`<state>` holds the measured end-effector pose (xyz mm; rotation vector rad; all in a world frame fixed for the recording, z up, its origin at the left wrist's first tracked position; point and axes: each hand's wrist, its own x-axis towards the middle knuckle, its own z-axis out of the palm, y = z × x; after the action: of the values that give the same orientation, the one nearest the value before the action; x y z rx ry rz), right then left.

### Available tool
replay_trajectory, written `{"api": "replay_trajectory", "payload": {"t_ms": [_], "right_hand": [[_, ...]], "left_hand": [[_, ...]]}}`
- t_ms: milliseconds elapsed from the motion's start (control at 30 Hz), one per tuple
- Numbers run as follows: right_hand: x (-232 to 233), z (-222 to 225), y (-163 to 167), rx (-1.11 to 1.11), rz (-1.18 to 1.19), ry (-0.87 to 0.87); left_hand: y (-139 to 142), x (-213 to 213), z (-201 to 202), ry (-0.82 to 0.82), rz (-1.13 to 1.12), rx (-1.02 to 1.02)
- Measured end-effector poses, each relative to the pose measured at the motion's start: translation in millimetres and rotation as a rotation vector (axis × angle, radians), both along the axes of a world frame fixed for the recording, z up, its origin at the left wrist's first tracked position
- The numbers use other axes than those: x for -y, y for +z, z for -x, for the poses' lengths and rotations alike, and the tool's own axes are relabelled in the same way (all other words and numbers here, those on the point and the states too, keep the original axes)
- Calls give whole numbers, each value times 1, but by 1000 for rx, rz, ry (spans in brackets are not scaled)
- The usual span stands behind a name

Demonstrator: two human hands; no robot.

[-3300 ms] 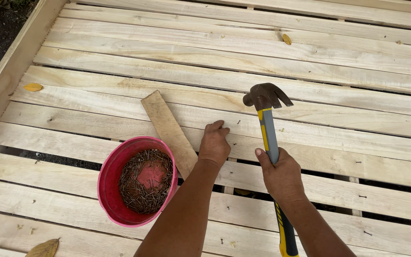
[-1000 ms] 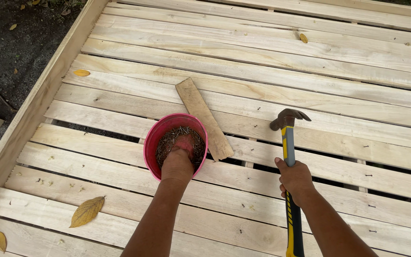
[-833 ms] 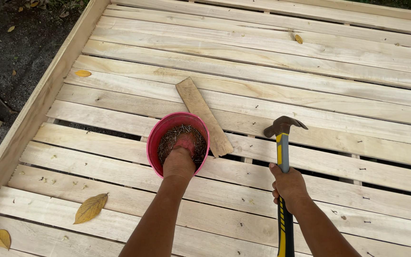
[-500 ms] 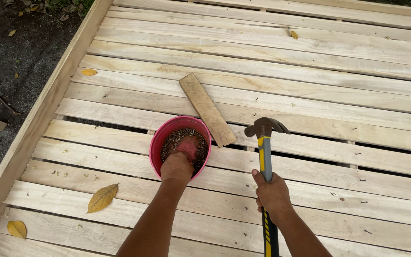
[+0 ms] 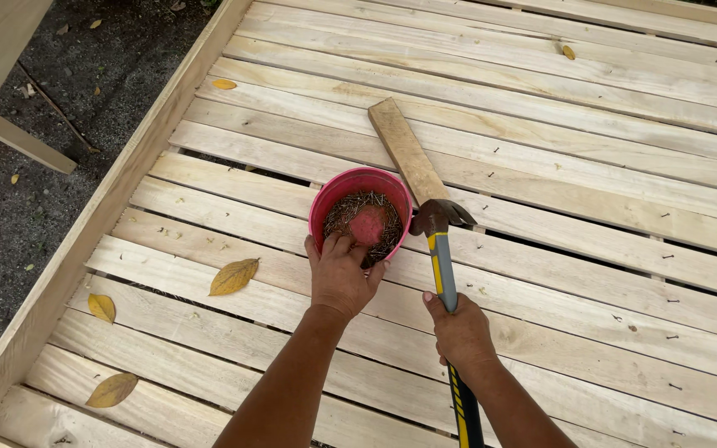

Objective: The person hammers nails into a slatted wooden frame outdoors. They repeatedly take nails from a pink bucket, position each nail on a wood slat, and drive it in with a claw hammer, working along the frame.

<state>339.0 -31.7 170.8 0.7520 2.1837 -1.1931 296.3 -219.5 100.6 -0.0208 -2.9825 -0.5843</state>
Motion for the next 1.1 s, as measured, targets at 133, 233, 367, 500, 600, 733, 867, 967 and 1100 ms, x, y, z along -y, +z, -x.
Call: {"api": "replay_trajectory", "payload": {"t_ms": [133,233,367,500,600,733,867,967,1100], "right_hand": [[14,-10,3,-82,28,-41],[28,-11,2,-80,60,-46],[60,-16,-1,-44,37,-42],[110,-32,-11,-57,5,-10],[142,-34,-17,-103,22,5],[184,-29,-19,-201,-37,72],[230,-27,-17,-187,-36,68],[256,-28,-13,-183,-29,63],[283,-31,-12,-221,-59,101]], "left_hand": [[-6,5,-25,-34,-118,85],[-16,19,-23,92,-124,119],[-20,56,-16,67,-9,162],[-20,114,-7,99,45,155],[-24,150,10,127,26,80],[-31,187,-9,160,-248,-218],[-44,196,-57,205,-333,89],[-60,204,-81,99,-258,283],[-76,225,-75,-19,-225,121]]}}
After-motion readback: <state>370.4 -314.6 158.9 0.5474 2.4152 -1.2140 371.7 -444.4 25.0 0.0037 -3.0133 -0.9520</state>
